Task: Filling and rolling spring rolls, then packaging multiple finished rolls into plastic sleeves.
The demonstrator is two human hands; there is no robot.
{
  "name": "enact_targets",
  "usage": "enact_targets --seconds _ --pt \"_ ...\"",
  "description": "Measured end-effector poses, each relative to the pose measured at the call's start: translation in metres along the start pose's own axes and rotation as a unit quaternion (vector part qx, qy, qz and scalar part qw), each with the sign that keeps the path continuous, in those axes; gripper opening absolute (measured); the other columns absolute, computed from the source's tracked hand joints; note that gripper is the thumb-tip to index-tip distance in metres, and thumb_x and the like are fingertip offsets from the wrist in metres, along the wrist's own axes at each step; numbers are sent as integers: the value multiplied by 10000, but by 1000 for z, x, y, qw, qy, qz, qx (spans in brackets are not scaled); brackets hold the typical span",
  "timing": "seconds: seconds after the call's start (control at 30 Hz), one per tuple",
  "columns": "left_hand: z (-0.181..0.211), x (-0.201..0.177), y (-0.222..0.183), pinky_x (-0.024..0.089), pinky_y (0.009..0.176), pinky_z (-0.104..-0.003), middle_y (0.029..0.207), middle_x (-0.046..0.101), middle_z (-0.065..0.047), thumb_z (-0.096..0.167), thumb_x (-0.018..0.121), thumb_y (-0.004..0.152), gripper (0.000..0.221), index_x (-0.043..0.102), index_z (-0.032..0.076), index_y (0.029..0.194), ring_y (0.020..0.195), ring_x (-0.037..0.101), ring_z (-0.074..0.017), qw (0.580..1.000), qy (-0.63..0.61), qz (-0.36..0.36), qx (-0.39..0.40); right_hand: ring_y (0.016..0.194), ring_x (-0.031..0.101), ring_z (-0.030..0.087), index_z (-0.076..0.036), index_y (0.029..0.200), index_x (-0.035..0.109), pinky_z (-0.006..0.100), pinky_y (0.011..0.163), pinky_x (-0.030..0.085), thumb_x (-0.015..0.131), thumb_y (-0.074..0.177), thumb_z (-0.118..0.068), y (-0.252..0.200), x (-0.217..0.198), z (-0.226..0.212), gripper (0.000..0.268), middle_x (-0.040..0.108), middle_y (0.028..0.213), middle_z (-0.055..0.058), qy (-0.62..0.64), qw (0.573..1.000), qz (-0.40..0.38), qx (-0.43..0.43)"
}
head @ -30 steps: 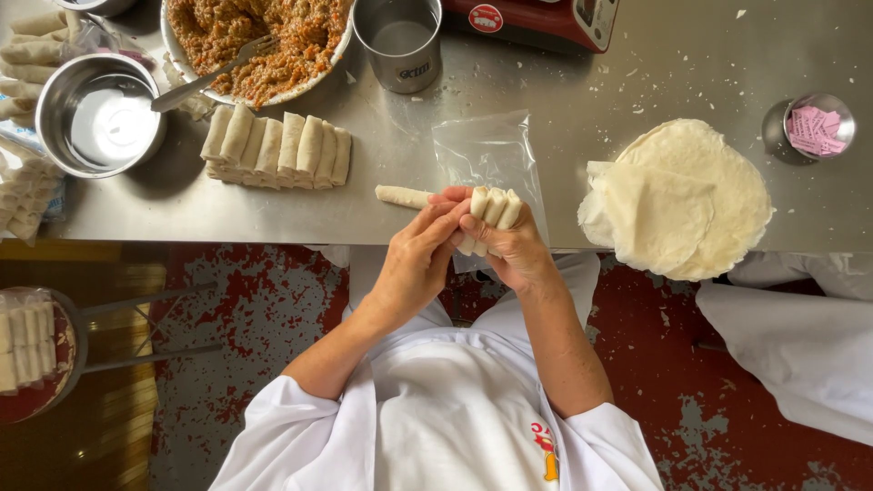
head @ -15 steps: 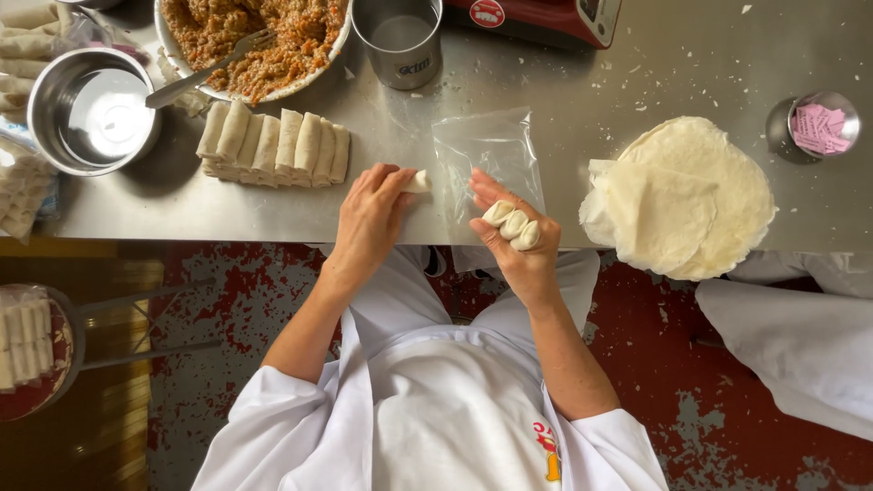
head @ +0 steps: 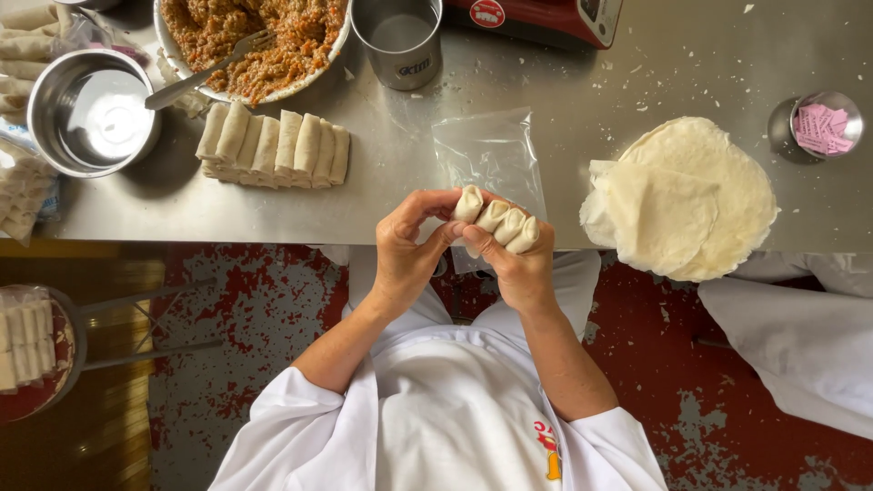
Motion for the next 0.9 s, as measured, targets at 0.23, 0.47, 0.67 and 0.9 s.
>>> enact_targets --seconds 0.23,0.47,0.67,0.9 --pt "19 1 -4 617 816 -362 1036 699 -175 35 766 901 353 686 -30 1240 905 725 -261 994 92 -55 31 776 614 76 41 1008 753 295 631 580 745 889 82 -3 -15 17 127 717 790 90 112 984 27 132" --pt "17 6 -10 638 766 -349 994 699 -167 -2 784 883 330 707 -44 1201 860 745 -268 994 102 -29 30 703 662 92 -14 930 749 262 625 584 782 866 55 30 49 -94 100 708 743 64 165 965 27 200" --pt "24 16 -19 622 723 -413 997 671 -183 -51 691 936 302 695 -36 1238 855 717 -336 975 204 -25 89 710 735 215 38 978 746 356 643 630 800 797 110 27 47 -79 202 735 786 138 162 964 34 207" --pt "4 -34 2 581 737 -412 946 749 -119 -39 694 894 519 603 85 1391 844 716 -320 930 357 -15 84 908 767 372 67 1064 694 542 758 644 767 804 93 16 30 -47 272 750 1034 278 146 958 32 244"
Point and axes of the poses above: each hand's wrist, its own y-axis towards the middle knuckle, its own x-axis out of the palm, z = x × y, the point moved 6 cm from there along y, towards the middle knuckle
